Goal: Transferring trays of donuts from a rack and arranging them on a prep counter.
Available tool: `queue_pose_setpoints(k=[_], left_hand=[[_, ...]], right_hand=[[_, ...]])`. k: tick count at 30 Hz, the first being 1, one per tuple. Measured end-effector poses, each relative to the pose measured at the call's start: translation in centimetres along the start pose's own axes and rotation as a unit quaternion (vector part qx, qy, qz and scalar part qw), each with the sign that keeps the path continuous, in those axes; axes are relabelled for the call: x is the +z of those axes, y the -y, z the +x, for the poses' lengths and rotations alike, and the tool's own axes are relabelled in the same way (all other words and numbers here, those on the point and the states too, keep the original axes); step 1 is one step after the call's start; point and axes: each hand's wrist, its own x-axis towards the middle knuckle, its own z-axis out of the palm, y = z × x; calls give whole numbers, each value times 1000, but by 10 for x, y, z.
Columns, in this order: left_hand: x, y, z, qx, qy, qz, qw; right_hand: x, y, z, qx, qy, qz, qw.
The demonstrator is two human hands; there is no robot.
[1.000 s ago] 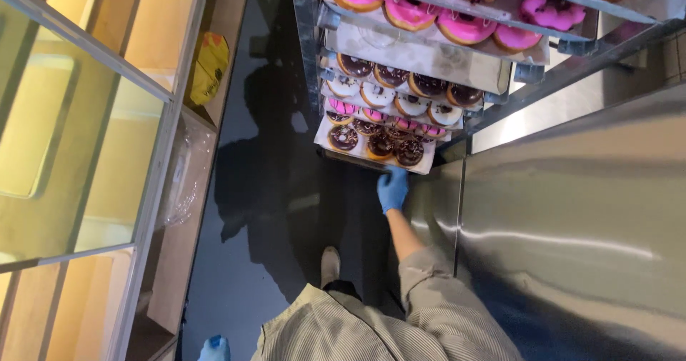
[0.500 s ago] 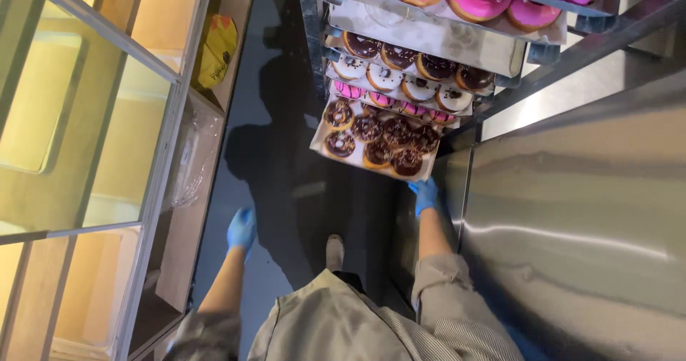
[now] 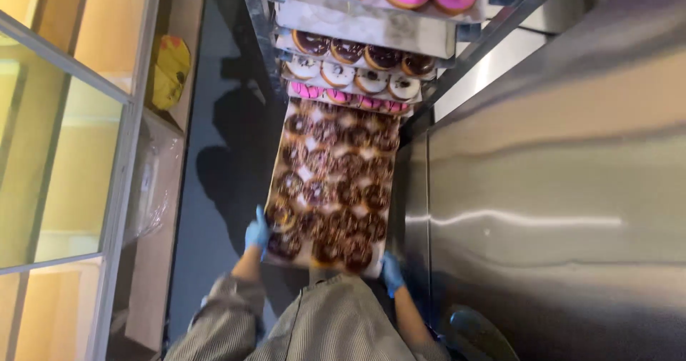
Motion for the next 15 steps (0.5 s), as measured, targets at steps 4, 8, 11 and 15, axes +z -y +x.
queue_pose_setpoints(k=[4,8,11,15], left_hand=[[19,36,-80,12,-56,-22,998],[33,66,-177,-64,-96,-199,973],[58,98,-251,-22,-35,81,996],[89,143,-368,-72,-109,40,991]], right_hand=[[-3,-16,-19,19,-8,196,980],[3,-15,-80,-46,-92,-295,950],[-11,-42,-87,-91,-54,-446,889],[1,-56,-103,-249,23,-542,803]])
